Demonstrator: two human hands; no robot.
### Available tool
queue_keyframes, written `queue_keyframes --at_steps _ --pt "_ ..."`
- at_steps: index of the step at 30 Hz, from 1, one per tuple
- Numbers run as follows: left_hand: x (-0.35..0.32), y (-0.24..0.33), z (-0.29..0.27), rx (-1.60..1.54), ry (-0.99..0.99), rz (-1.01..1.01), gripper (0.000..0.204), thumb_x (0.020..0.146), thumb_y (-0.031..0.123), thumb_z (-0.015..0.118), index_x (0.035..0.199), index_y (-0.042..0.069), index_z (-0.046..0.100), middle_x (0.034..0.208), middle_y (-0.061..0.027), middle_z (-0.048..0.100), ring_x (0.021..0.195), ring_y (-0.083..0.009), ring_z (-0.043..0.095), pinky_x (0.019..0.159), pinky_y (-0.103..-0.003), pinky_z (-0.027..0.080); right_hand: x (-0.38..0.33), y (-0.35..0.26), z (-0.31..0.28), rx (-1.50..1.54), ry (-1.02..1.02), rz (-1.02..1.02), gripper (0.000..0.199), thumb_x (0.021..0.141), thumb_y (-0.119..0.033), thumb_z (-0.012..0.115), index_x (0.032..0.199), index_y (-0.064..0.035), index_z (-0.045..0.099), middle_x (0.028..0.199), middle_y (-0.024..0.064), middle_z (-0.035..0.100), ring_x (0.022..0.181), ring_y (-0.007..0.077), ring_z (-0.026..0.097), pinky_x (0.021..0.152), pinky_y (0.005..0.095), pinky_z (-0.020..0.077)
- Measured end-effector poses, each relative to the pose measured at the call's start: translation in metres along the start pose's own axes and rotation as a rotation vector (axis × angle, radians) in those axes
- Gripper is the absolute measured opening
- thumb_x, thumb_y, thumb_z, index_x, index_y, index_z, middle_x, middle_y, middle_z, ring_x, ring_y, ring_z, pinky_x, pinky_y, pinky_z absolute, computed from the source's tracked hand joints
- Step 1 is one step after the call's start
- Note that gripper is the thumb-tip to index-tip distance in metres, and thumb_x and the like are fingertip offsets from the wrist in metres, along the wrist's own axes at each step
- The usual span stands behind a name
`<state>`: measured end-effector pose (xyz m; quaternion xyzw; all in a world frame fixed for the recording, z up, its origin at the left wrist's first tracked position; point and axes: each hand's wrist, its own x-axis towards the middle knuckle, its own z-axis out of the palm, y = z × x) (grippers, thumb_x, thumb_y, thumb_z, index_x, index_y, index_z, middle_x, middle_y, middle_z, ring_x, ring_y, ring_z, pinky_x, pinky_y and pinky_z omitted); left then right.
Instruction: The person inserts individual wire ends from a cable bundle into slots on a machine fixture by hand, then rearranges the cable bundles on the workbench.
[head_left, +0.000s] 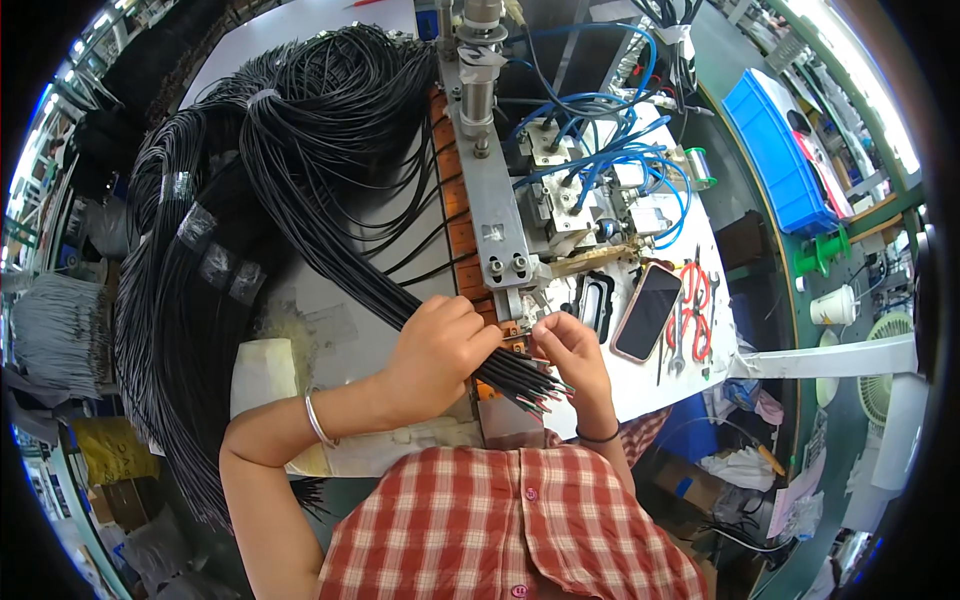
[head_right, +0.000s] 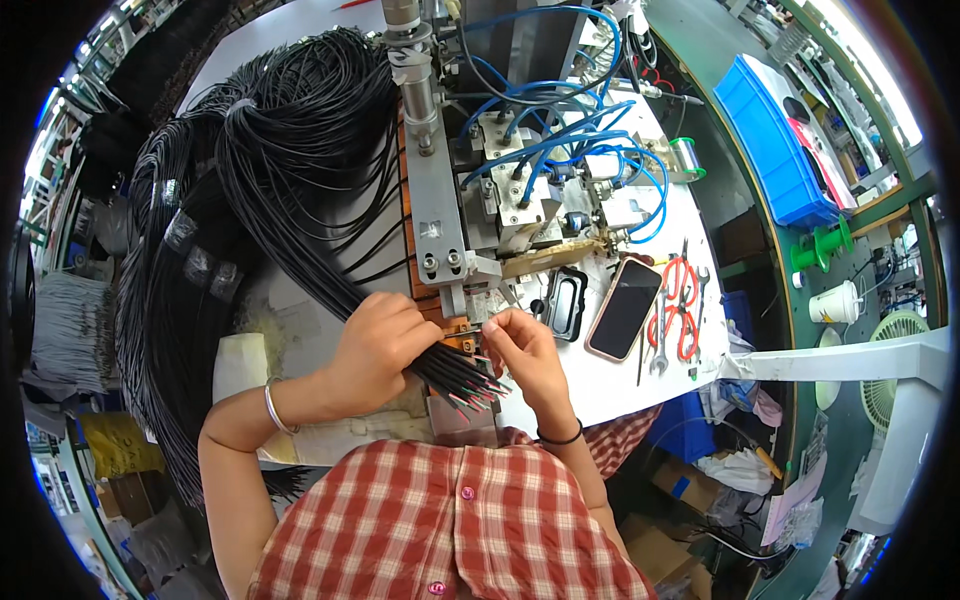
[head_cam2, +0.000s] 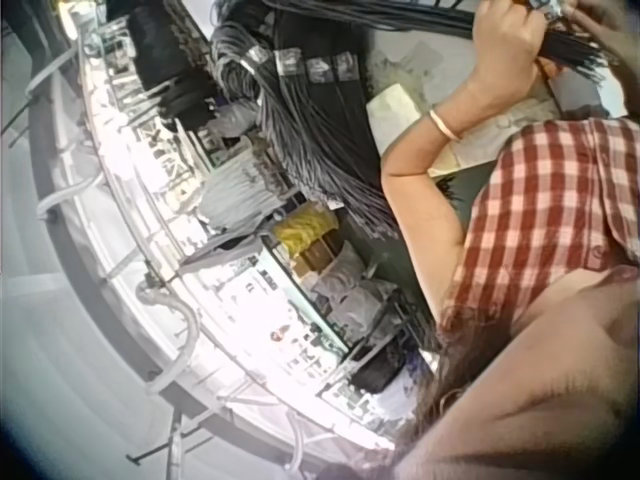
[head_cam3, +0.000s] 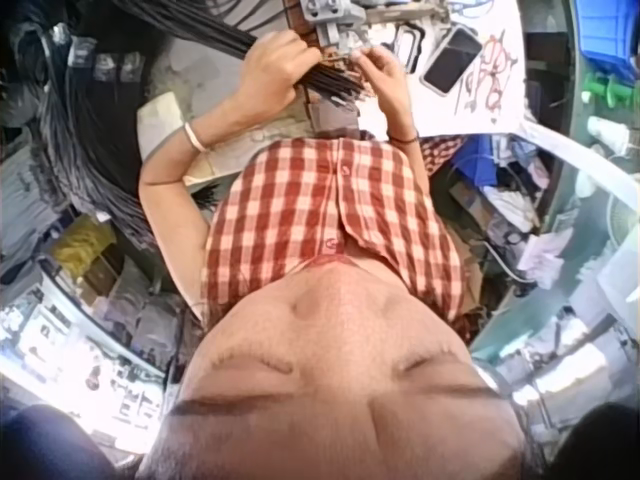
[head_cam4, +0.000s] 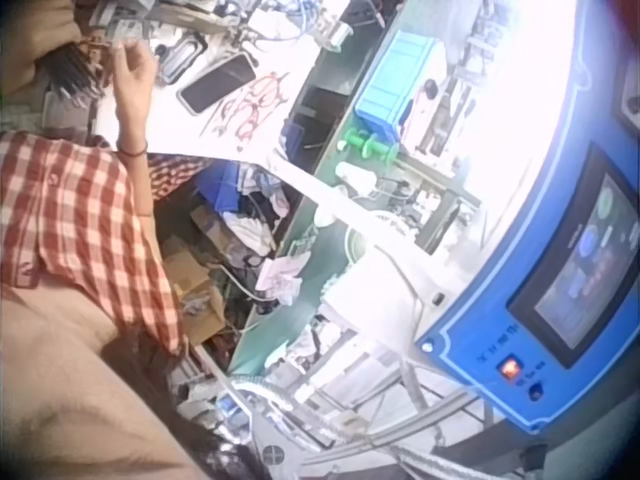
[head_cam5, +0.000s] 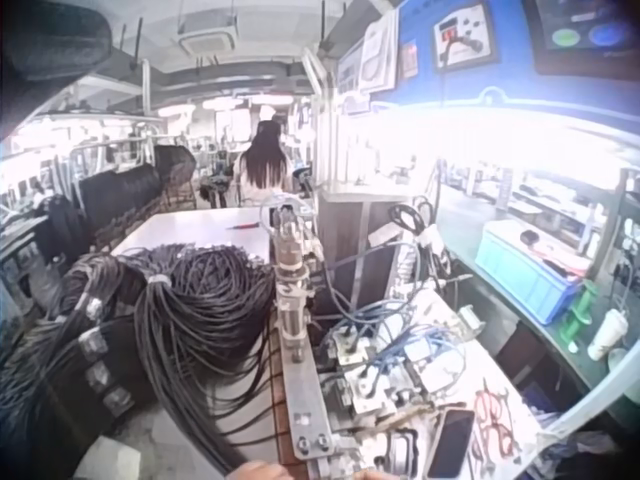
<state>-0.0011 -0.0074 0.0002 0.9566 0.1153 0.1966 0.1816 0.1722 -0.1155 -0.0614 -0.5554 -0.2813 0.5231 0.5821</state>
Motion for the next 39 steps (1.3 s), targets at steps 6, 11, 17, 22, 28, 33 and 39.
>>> queue_keyframes --at_steps 6,11,17,22,28,33,39 --pt "-0.003 0.001 -0.001 0.038 -0.093 -0.028 0.024 0.051 -0.004 0.059 0.073 0.005 0.054 0.066 -0.0048 0.047 0.073 -0.0245 0.047 0.066 -0.035 0.036 0.004 -0.004 -0.007 0.046 -0.165 0.11 0.011 0.088 -0.013 0.055 0.083 -0.0037 0.053 0.063 -0.0029 0.049 0.051 0.0029 0.04 0.042 0.0187 0.0324" --pt "-0.003 0.001 0.0 0.082 -0.077 0.004 0.025 0.051 -0.005 0.058 0.075 0.004 0.055 0.069 -0.0063 0.047 0.073 -0.0247 0.047 0.066 -0.035 0.036 0.002 -0.003 -0.004 0.087 -0.12 0.144 0.014 0.088 -0.012 0.057 0.08 -0.0032 0.052 0.061 -0.0047 0.048 0.05 0.001 0.04 0.043 0.0172 0.0332" --pt "-0.003 0.002 -0.004 0.057 -0.098 -0.023 0.029 0.052 -0.006 0.058 0.081 0.002 0.056 0.073 -0.0078 0.048 0.075 -0.0257 0.047 0.066 -0.035 0.036 -0.01 -0.009 0.008 -0.061 0.028 -0.099 0.008 0.084 -0.006 0.062 0.088 0.0001 0.059 0.065 -0.0044 0.053 0.055 0.0003 0.045 0.047 0.0153 0.036" --pt "-0.003 -0.001 -0.005 -0.028 -0.08 0.004 0.031 0.053 -0.006 0.056 0.083 0.001 0.055 0.073 -0.0081 0.048 0.075 -0.0268 0.046 0.067 -0.035 0.037 -0.012 -0.01 0.01 0.035 0.039 -0.113 0.011 0.081 -0.001 0.064 0.092 0.0022 0.063 0.073 -0.0005 0.061 0.063 0.0014 0.053 0.054 0.0144 0.0404" --pt "-0.002 0.002 -0.005 -0.021 -0.075 -0.048 0.028 0.054 -0.007 0.056 0.081 0.001 0.054 0.072 -0.0082 0.048 0.076 -0.027 0.046 0.066 -0.035 0.037 -0.012 -0.004 0.007 0.064 0.033 -0.095 0.009 0.081 -0.002 0.064 0.09 0.0028 0.064 0.077 0.0024 0.064 0.067 0.0027 0.057 0.057 0.015 0.0434" --pt "-0.001 0.001 -0.004 -0.035 -0.027 -0.035 0.024 0.053 -0.005 0.058 0.075 0.003 0.052 0.071 -0.0071 0.047 0.077 -0.0264 0.046 0.065 -0.035 0.037 -0.01 -0.01 0.005 0.183 -0.127 -0.033 0.009 0.081 -0.002 0.064 0.089 0.003 0.064 0.074 0.0027 0.064 0.062 0.0033 0.056 0.052 0.0153 0.0425" --pt "0.0 0.0 -0.002 -0.022 -0.028 -0.015 0.022 0.053 -0.005 0.058 0.072 0.004 0.051 0.071 -0.0065 0.047 0.076 -0.0262 0.046 0.065 -0.036 0.037 -0.009 -0.006 0.001 -0.032 -0.002 -0.144 0.007 0.083 -0.004 0.062 0.084 0.0024 0.063 0.072 0.0038 0.063 0.054 0.0035 0.052 0.045 0.0161 0.0393"
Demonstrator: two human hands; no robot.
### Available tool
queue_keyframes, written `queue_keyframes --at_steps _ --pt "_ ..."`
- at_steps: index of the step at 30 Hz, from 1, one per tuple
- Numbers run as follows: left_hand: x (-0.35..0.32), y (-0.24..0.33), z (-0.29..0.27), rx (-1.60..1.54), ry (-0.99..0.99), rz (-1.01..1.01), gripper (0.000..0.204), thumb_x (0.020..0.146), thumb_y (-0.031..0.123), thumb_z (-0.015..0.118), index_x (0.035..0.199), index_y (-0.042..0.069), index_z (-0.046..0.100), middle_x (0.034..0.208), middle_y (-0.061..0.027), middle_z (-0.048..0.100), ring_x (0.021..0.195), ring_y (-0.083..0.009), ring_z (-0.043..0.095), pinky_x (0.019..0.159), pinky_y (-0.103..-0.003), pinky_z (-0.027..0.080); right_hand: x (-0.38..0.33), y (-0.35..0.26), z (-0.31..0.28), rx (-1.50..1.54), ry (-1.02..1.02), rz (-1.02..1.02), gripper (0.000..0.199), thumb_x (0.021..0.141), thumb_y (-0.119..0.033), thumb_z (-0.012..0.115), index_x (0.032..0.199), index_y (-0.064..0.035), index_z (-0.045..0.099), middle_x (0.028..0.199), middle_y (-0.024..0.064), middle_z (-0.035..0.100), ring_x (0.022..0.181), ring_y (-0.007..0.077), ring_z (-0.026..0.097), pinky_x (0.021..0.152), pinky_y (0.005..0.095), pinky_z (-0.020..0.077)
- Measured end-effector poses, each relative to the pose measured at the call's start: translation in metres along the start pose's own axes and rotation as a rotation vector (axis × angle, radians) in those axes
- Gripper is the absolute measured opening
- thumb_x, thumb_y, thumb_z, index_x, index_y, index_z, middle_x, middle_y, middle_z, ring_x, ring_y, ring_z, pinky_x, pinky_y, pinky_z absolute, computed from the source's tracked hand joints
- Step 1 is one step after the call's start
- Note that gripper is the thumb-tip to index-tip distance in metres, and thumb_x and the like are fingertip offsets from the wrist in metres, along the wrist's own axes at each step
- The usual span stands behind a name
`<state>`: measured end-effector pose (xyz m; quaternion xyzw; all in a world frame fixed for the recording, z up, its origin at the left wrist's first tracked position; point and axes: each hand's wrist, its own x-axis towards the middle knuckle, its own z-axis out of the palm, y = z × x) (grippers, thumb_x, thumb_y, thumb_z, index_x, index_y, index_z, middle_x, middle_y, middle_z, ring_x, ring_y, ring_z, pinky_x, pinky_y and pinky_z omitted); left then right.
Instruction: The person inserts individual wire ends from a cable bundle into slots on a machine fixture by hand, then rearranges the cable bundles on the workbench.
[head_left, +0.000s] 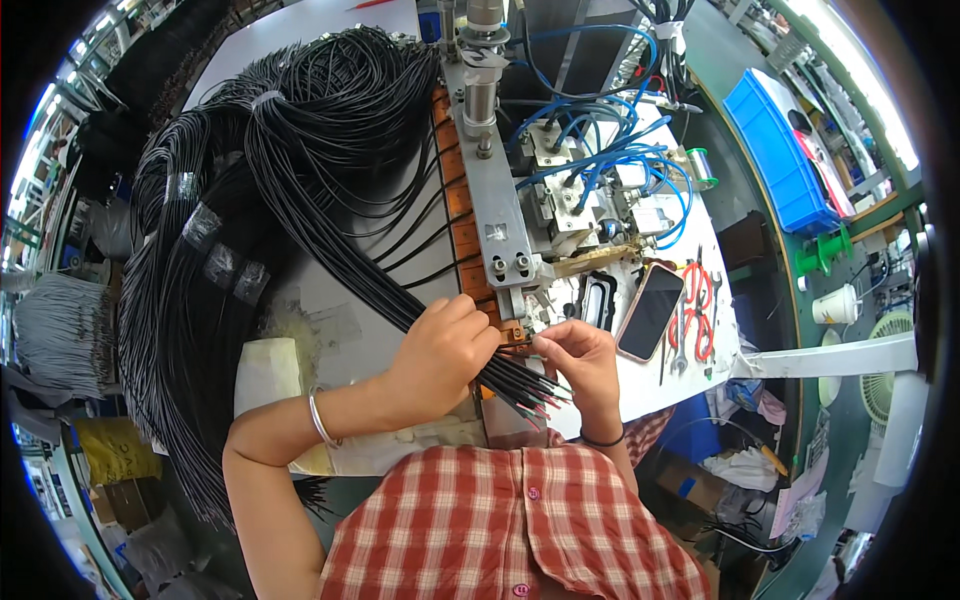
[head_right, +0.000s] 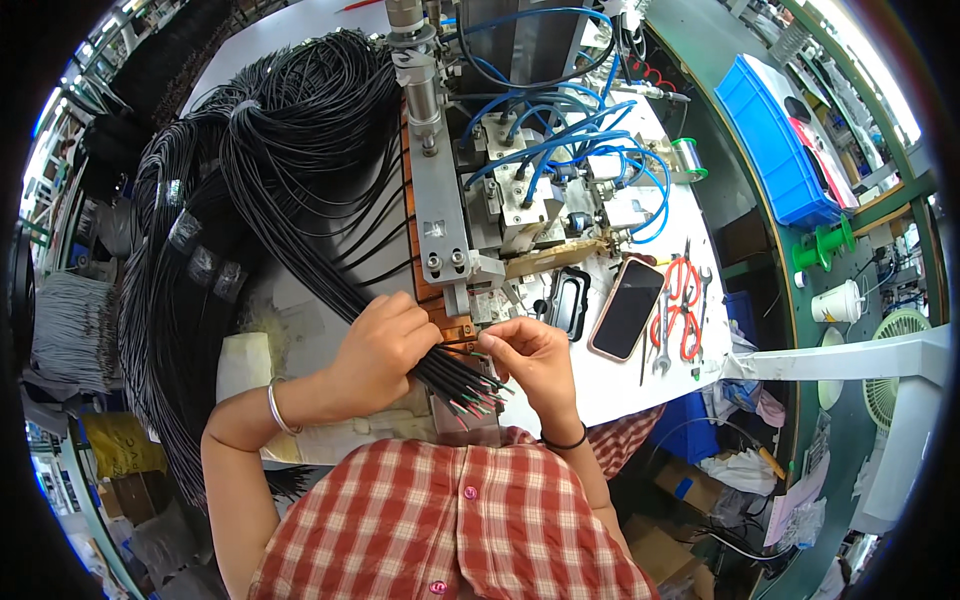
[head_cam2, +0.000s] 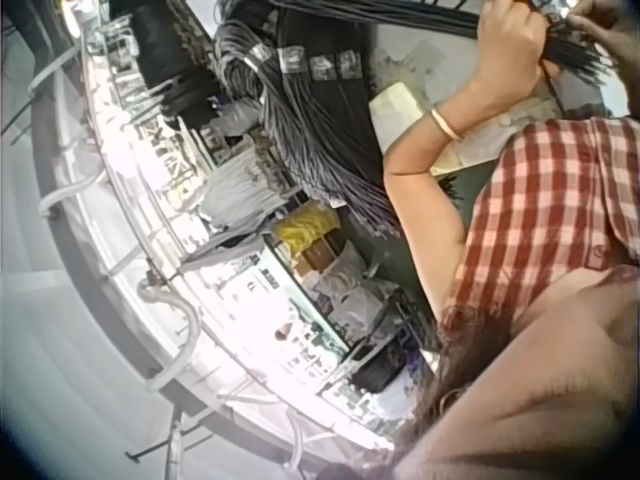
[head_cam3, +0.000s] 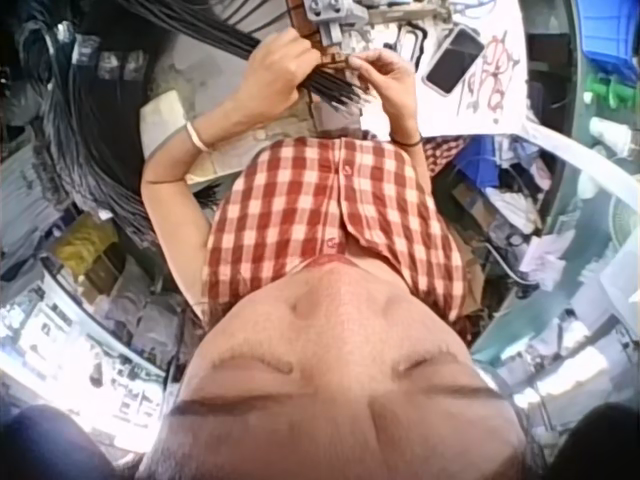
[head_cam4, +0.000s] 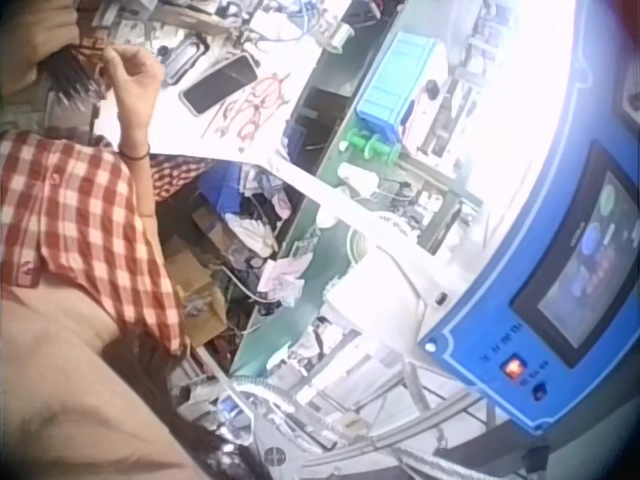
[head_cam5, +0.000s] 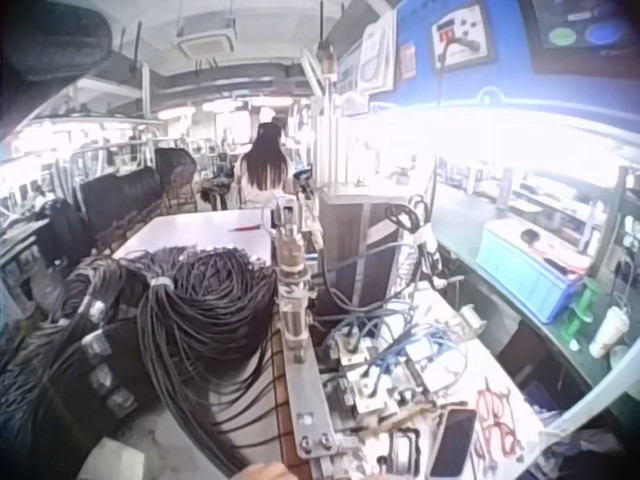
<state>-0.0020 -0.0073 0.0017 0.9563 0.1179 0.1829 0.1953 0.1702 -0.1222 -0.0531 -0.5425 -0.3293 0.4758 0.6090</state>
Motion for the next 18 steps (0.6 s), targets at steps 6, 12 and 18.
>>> queue_keyframes --at_steps 6,12,18 --pt "-0.002 -0.002 0.004 -0.008 -0.035 0.074 0.024 0.053 -0.005 0.058 0.075 0.004 0.052 0.071 -0.0065 0.048 0.075 -0.0257 0.046 0.066 -0.035 0.036 0.003 0.005 0.001 0.018 0.002 0.076 0.011 0.086 -0.008 0.06 0.078 -0.0006 0.056 0.066 0.001 0.057 0.05 0.0036 0.047 0.044 0.0175 0.0368" --pt "-0.002 -0.001 0.003 0.03 -0.012 0.006 0.025 0.053 -0.004 0.059 0.075 0.005 0.052 0.07 -0.0058 0.047 0.075 -0.0249 0.047 0.066 -0.035 0.035 0.011 0.012 0.001 0.093 -0.047 0.163 0.015 0.089 -0.015 0.057 0.081 -0.0039 0.051 0.058 -0.0051 0.046 0.046 0.0018 0.038 0.04 0.0178 0.0299" --pt "-0.005 -0.003 0.005 0.088 -0.1 0.022 0.025 0.053 -0.001 0.06 0.077 0.004 0.053 0.07 -0.006 0.047 0.074 -0.0245 0.047 0.065 -0.036 0.035 0.01 -0.001 -0.003 0.011 -0.101 0.306 0.013 0.091 -0.015 0.054 0.085 -0.004 0.05 0.059 -0.0061 0.044 0.049 0.0011 0.037 0.042 0.0178 0.0291"
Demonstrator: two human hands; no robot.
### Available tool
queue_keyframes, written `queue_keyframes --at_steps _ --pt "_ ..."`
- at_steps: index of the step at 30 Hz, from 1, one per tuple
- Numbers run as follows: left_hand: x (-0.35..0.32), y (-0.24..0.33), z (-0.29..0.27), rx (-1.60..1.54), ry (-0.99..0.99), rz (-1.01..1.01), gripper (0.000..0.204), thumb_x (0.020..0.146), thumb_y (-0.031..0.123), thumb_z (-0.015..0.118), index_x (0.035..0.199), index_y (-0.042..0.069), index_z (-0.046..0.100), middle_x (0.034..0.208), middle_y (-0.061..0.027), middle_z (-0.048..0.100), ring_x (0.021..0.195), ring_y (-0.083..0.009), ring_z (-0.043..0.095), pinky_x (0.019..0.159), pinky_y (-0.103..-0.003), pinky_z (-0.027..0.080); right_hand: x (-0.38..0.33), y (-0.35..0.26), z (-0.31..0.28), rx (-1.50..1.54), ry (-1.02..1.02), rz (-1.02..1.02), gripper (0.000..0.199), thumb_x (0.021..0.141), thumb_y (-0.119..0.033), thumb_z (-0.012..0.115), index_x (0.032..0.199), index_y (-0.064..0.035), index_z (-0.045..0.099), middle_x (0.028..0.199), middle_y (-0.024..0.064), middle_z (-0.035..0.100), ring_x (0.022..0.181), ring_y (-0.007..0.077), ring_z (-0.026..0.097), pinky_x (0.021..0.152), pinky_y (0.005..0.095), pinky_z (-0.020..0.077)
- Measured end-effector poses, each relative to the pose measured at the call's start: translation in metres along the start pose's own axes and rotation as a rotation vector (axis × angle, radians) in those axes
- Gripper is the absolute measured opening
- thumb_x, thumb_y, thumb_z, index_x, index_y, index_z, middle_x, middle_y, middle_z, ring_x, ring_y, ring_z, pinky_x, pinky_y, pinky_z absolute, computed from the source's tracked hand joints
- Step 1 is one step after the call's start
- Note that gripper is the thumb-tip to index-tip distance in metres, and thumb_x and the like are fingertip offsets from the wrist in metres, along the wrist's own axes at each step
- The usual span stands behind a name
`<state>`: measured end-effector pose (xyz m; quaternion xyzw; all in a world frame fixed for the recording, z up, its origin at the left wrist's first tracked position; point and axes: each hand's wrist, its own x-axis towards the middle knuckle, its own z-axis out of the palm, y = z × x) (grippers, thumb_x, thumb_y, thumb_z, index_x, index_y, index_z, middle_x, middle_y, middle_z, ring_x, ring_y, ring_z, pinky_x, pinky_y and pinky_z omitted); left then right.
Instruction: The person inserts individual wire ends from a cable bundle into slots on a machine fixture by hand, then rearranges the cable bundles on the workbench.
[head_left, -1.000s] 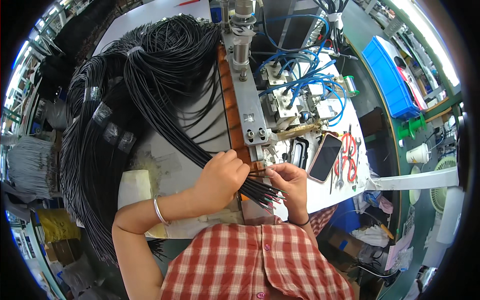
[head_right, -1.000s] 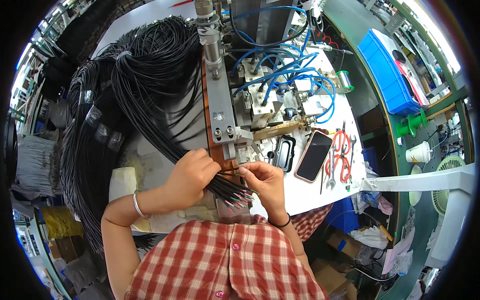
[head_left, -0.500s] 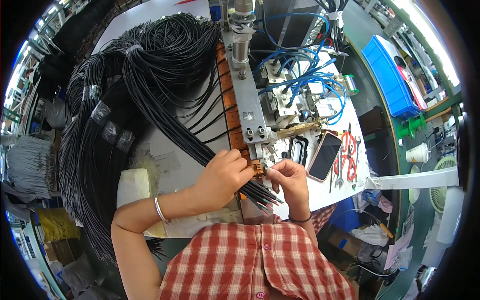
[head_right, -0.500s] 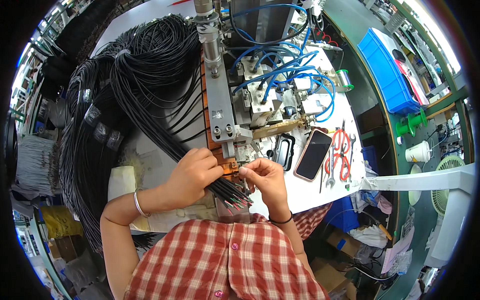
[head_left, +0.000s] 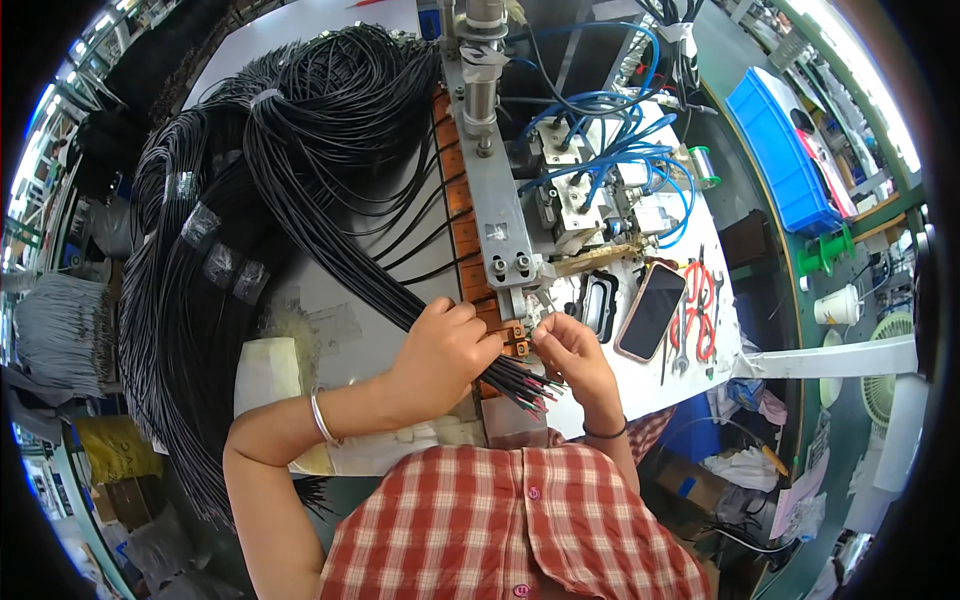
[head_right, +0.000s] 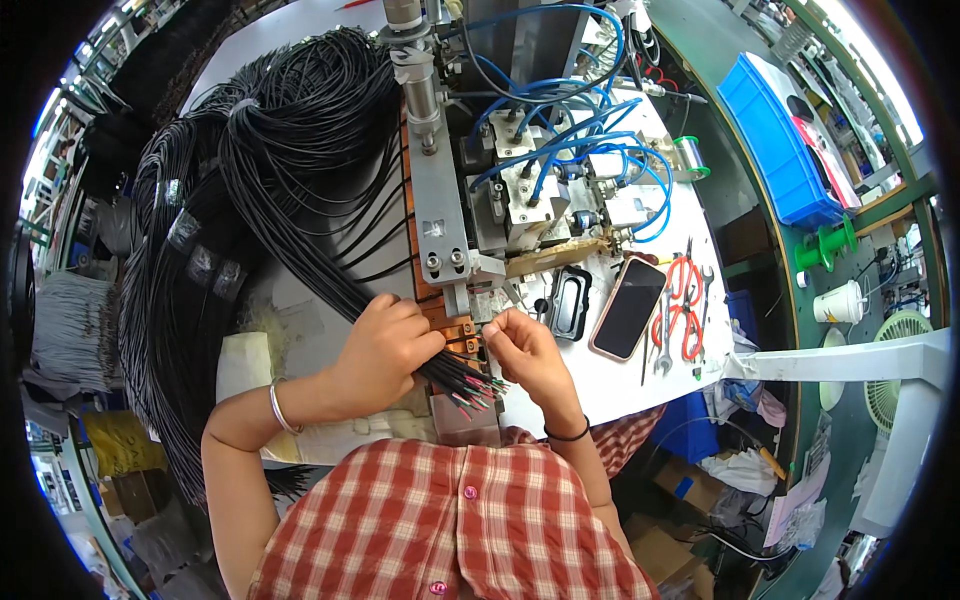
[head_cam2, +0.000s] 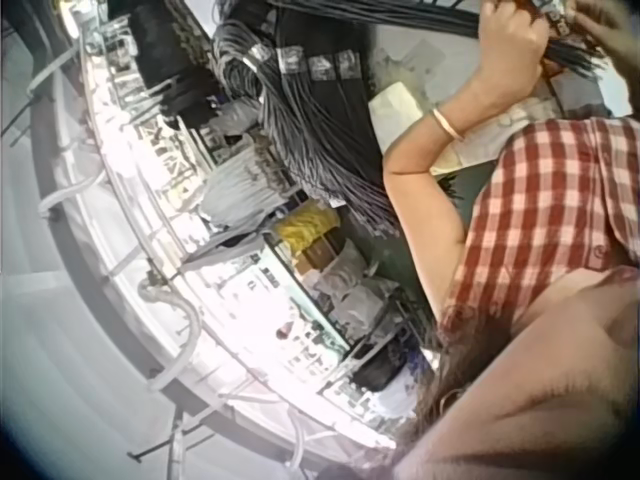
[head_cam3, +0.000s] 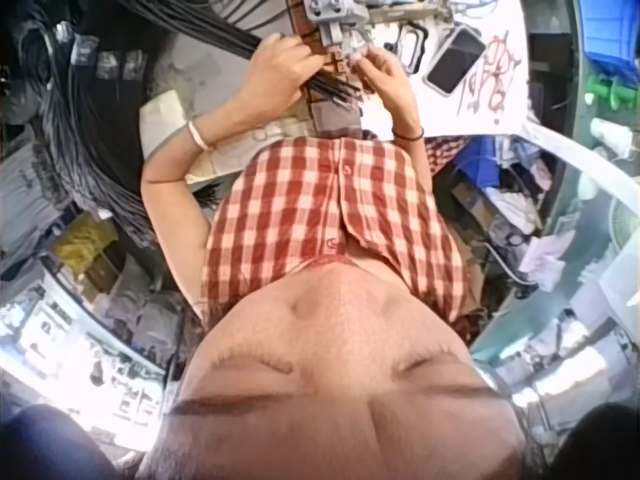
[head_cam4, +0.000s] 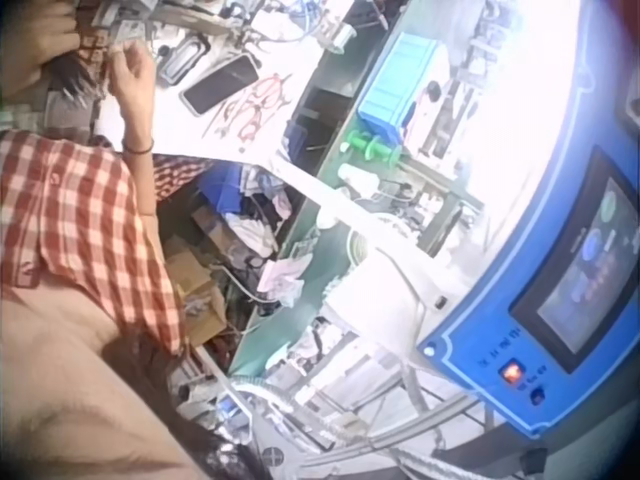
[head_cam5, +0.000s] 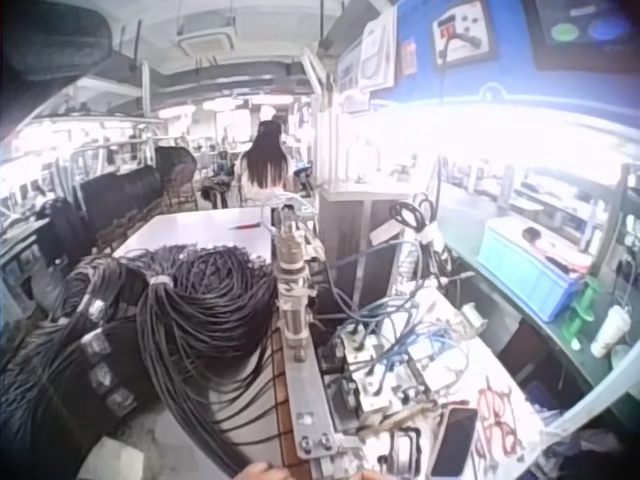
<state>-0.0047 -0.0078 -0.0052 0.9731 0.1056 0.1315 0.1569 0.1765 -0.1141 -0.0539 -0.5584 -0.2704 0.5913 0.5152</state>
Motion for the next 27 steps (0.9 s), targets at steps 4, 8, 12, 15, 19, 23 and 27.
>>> queue_keyframes --at_steps 4,8,12,15,19,23,27 --pt "0.001 0.002 -0.003 0.049 0.067 -0.028 0.025 0.053 0.0 0.061 0.077 0.004 0.053 0.072 -0.0064 0.048 0.074 -0.0244 0.047 0.065 -0.035 0.035 0.001 0.009 0.006 -0.073 0.16 -0.215 0.009 0.088 -0.01 0.057 0.088 -0.0019 0.054 0.061 -0.0057 0.048 0.051 0.0007 0.04 0.043 0.0173 0.0301" --pt "0.002 0.001 -0.004 -0.039 0.065 -0.023 0.025 0.053 0.0 0.062 0.076 0.003 0.054 0.073 -0.0067 0.049 0.074 -0.0245 0.047 0.064 -0.035 0.035 -0.01 -0.003 0.014 0.024 0.128 -0.285 0.009 0.085 -0.005 0.061 0.09 0.0011 0.058 0.066 -0.0036 0.054 0.054 0.001 0.045 0.046 0.0166 0.0332" --pt "0.0 0.001 -0.006 -0.017 0.104 0.027 0.026 0.052 -0.002 0.062 0.077 0.003 0.054 0.073 -0.0068 0.049 0.074 -0.0249 0.048 0.063 -0.035 0.036 -0.011 0.001 0.014 0.064 0.13 -0.24 0.006 0.083 -0.003 0.062 0.086 0.0018 0.061 0.072 -0.0004 0.06 0.06 0.0028 0.051 0.053 0.0165 0.0389" --pt "0.001 0.004 -0.01 -0.016 0.064 0.0 0.027 0.052 -0.003 0.061 0.077 0.002 0.054 0.073 -0.0069 0.049 0.074 -0.0251 0.048 0.063 -0.035 0.036 -0.011 0.003 0.015 0.059 0.182 -0.256 0.005 0.082 -0.003 0.063 0.084 0.0017 0.061 0.074 0.0009 0.061 0.062 0.0038 0.054 0.056 0.0165 0.0412" --pt "0.002 0.004 -0.01 -0.031 0.063 -0.022 0.028 0.051 -0.003 0.06 0.078 0.002 0.054 0.073 -0.0067 0.049 0.074 -0.0252 0.047 0.063 -0.035 0.036 -0.012 -0.001 0.016 0.124 0.184 -0.297 0.005 0.082 -0.002 0.063 0.084 0.0021 0.061 0.072 0.0013 0.062 0.062 0.004 0.054 0.056 0.0163 0.0417" --pt "0.004 0.003 -0.011 -0.05 0.071 -0.025 0.029 0.05 -0.003 0.06 0.078 0.003 0.054 0.073 -0.0066 0.049 0.074 -0.0252 0.047 0.063 -0.035 0.036 -0.01 -0.003 0.013 0.247 0.051 -0.268 0.006 0.082 -0.002 0.063 0.085 0.0028 0.062 0.071 0.0013 0.063 0.059 0.0038 0.054 0.053 0.0156 0.042" --pt "0.003 0.004 -0.011 -0.063 0.051 -0.024 0.028 0.05 -0.002 0.061 0.077 0.003 0.054 0.073 -0.0066 0.049 0.075 -0.0253 0.047 0.065 -0.036 0.035 -0.008 0.001 0.008 0.184 0.013 -0.276 0.006 0.082 -0.003 0.063 0.085 0.0023 0.062 0.07 0.0017 0.062 0.056 0.0034 0.053 0.049 0.0155 0.0404"
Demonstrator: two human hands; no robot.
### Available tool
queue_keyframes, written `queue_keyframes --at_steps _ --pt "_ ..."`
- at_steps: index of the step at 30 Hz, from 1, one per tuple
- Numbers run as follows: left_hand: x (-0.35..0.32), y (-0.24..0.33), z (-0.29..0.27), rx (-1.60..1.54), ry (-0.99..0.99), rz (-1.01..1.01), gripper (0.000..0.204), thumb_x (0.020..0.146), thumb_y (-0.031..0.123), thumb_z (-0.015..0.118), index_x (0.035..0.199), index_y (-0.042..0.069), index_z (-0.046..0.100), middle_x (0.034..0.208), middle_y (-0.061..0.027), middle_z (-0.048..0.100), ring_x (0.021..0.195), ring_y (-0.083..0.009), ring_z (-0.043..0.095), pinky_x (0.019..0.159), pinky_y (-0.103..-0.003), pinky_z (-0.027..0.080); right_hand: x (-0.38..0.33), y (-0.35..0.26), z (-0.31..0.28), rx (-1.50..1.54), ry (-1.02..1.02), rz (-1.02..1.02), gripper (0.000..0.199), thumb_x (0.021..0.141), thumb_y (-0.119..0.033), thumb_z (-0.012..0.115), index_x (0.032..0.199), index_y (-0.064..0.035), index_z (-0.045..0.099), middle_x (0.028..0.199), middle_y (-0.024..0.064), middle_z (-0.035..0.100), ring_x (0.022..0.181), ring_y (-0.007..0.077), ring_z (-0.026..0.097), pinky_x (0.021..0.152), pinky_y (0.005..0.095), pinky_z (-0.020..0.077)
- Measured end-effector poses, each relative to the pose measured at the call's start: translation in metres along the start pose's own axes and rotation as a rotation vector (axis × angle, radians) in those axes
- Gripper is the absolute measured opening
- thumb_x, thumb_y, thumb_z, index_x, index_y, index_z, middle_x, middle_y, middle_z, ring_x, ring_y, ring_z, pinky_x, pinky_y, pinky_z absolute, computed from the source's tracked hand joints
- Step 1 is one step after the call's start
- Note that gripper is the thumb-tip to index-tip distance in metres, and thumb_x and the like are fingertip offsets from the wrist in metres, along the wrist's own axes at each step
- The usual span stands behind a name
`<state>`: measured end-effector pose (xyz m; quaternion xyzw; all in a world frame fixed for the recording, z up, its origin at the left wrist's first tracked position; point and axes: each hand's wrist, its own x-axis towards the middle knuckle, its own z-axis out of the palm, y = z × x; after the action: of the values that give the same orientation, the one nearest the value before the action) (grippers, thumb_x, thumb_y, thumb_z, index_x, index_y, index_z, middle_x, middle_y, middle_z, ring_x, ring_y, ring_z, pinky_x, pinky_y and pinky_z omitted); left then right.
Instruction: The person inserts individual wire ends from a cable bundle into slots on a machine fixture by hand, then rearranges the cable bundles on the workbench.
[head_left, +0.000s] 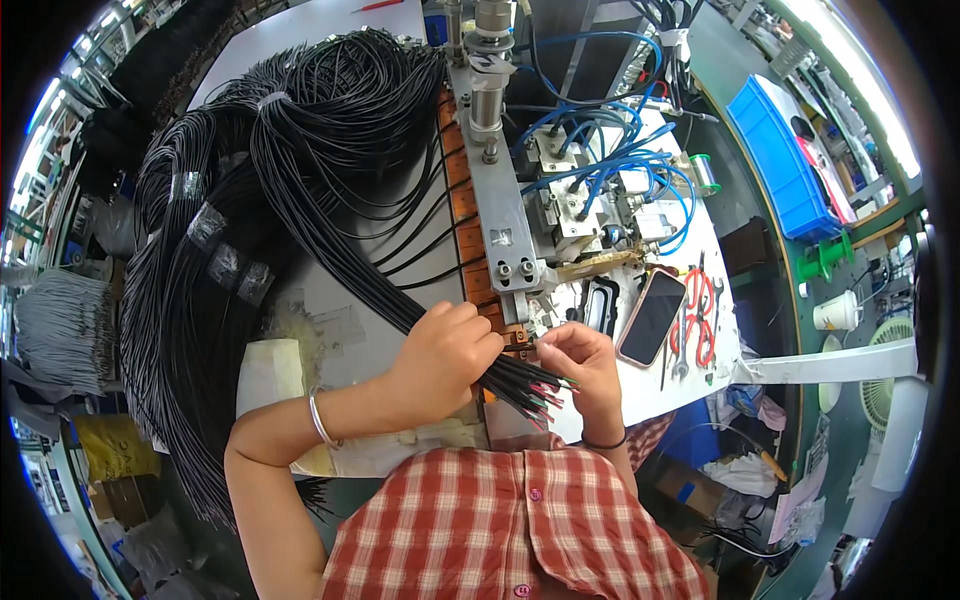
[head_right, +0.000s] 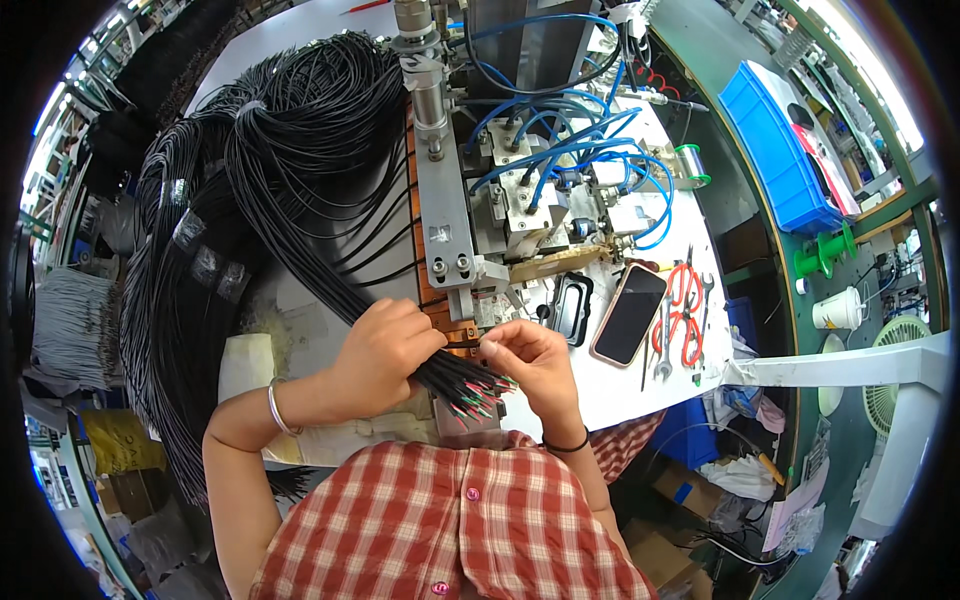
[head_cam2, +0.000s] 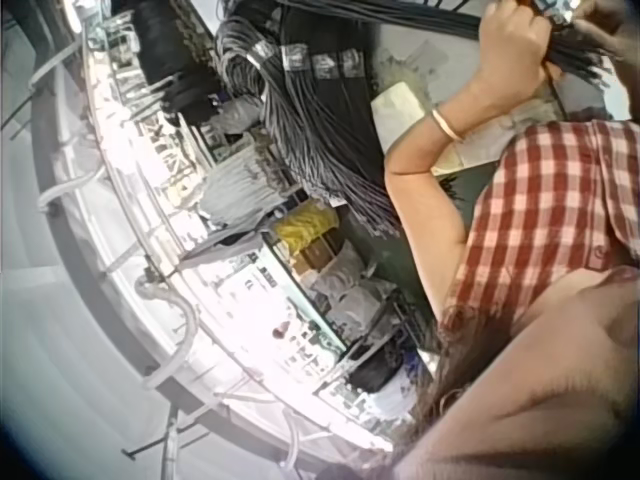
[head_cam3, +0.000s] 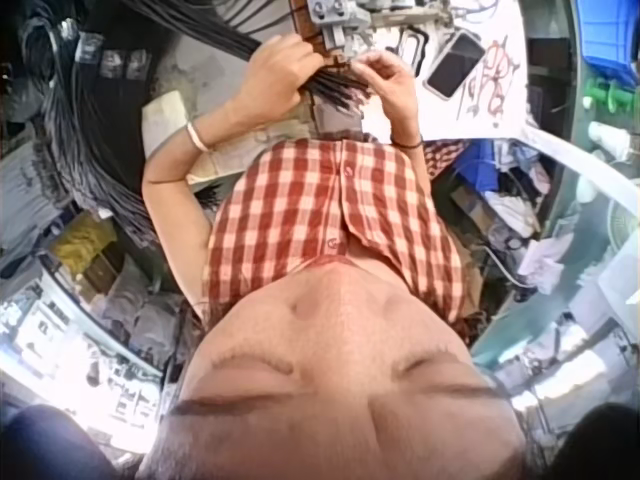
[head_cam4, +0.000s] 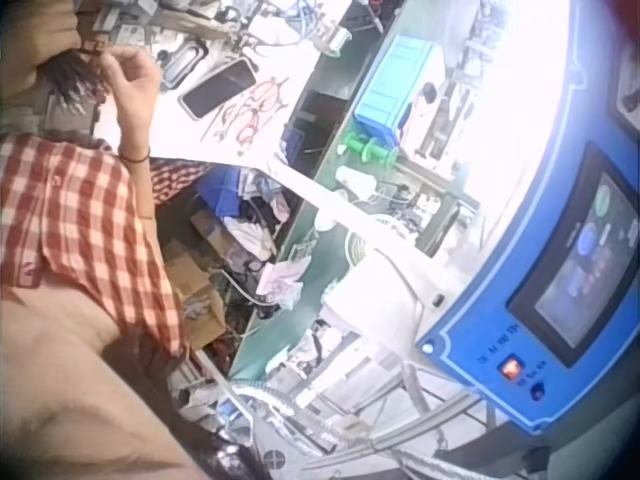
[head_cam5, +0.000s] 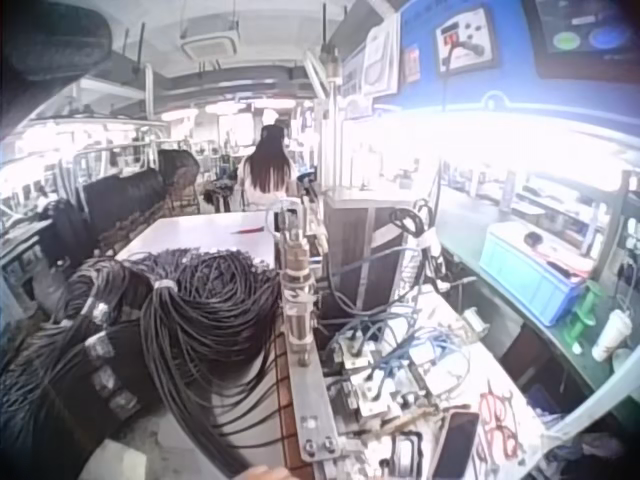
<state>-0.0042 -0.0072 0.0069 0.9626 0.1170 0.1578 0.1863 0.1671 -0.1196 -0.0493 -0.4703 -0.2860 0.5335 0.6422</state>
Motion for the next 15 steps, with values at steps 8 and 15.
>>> queue_keyframes --at_steps 8,15 --pt "0.0 -0.004 0.01 0.013 0.033 0.08 0.026 0.05 -0.002 0.061 0.074 0.004 0.053 0.072 -0.0067 0.048 0.075 -0.025 0.048 0.067 -0.036 0.035 0.002 0.005 -0.005 -0.23 0.056 0.004 0.009 0.086 -0.008 0.059 0.083 0.0001 0.058 0.065 0.0 0.058 0.049 0.0022 0.047 0.042 0.0157 0.0354" --pt "-0.001 -0.004 0.01 0.059 -0.007 0.036 0.026 0.051 0.0 0.063 0.074 0.004 0.053 0.071 -0.0061 0.048 0.076 -0.0244 0.048 0.068 -0.036 0.035 0.009 0.01 -0.012 -0.116 -0.036 0.158 0.014 0.089 -0.013 0.056 0.08 -0.0028 0.053 0.058 -0.0046 0.049 0.044 0.001 0.036 0.039 0.0172 0.0274"
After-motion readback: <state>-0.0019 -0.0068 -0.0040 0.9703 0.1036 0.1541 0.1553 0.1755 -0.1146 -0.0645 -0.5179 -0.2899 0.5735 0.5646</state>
